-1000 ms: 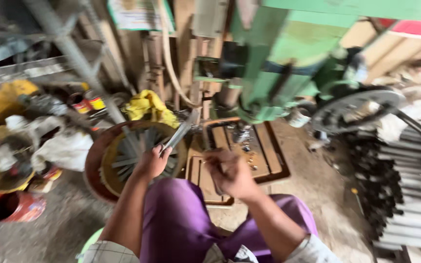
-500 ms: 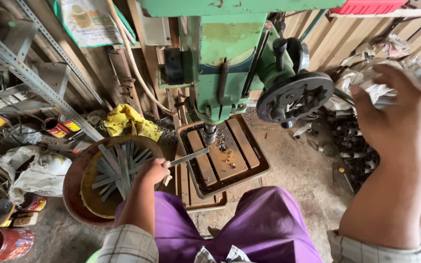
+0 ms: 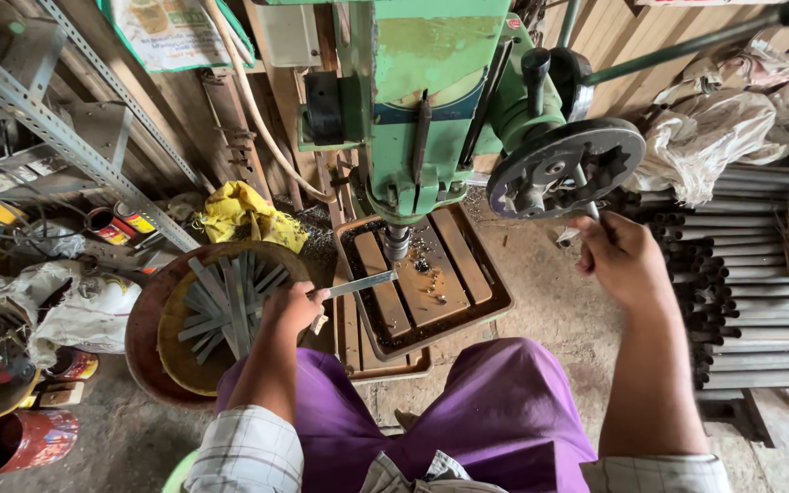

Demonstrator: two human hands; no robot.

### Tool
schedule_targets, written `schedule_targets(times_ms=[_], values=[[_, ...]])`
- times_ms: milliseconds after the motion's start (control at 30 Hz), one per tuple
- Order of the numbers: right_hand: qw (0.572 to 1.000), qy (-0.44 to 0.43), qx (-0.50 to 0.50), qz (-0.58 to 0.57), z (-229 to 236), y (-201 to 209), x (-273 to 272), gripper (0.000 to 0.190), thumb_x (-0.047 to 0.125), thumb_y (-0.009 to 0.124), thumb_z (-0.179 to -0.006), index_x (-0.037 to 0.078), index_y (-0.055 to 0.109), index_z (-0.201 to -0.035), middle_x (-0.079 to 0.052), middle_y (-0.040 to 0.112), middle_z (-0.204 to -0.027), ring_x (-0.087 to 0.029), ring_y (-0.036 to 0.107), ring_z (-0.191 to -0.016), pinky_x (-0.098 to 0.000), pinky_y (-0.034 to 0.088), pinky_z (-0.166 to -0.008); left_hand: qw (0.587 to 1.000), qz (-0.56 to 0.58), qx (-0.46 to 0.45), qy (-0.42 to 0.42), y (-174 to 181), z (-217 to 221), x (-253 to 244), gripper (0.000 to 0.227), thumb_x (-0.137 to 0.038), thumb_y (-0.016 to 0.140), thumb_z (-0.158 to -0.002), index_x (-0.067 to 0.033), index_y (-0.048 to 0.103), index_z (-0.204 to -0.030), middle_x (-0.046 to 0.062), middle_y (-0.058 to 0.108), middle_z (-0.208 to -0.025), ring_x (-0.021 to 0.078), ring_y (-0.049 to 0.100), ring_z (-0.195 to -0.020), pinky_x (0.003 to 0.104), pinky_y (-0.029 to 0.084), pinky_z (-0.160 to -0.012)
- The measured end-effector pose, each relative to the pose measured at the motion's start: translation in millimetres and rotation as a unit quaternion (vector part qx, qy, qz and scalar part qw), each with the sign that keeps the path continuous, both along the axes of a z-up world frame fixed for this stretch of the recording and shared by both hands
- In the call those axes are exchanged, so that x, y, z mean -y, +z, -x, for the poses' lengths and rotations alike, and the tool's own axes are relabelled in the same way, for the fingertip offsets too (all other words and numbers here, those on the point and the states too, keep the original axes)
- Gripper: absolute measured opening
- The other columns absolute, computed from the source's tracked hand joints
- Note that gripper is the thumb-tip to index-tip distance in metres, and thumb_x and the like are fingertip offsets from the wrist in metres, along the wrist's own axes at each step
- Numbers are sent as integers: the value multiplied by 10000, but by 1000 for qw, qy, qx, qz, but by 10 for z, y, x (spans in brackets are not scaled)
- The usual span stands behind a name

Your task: The person operates a drill press to drill holes into small metal bars. They pick up each bar, position it under the drill bit, lower the drill to make a hole, then place the finished bar into a nearby container.

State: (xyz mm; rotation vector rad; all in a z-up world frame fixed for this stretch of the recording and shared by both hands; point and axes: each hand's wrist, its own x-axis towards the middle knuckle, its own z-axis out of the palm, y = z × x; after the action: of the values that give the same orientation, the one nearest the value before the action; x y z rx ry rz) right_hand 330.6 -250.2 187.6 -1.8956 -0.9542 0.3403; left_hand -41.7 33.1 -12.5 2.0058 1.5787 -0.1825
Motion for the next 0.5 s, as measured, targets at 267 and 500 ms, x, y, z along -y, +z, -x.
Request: schedule_targets(times_ms=[267,500], values=[[998,-62,-4,33,62,-88,-111,258,290,690,-1003,48,717,-919,-6,533,-553,-75,493,-473,-286,400,-450,999,-52,2,-17,-73,17,20,521,-587,596,-958,-244,671,-1344,104,719,-1248,302,634,-1237,461,343,-1175],[999,-36,20,12,39,-126,-117,349,291,693,-1043,9,668,-839,-2,535,-563,-79,498,-487,-288,403,-459,1000,-20,2,-7,1,-2,27,530,-575,579,-967,-232,654,-1365,98,712,-1284,299,645,-1235,451,359,-1171]])
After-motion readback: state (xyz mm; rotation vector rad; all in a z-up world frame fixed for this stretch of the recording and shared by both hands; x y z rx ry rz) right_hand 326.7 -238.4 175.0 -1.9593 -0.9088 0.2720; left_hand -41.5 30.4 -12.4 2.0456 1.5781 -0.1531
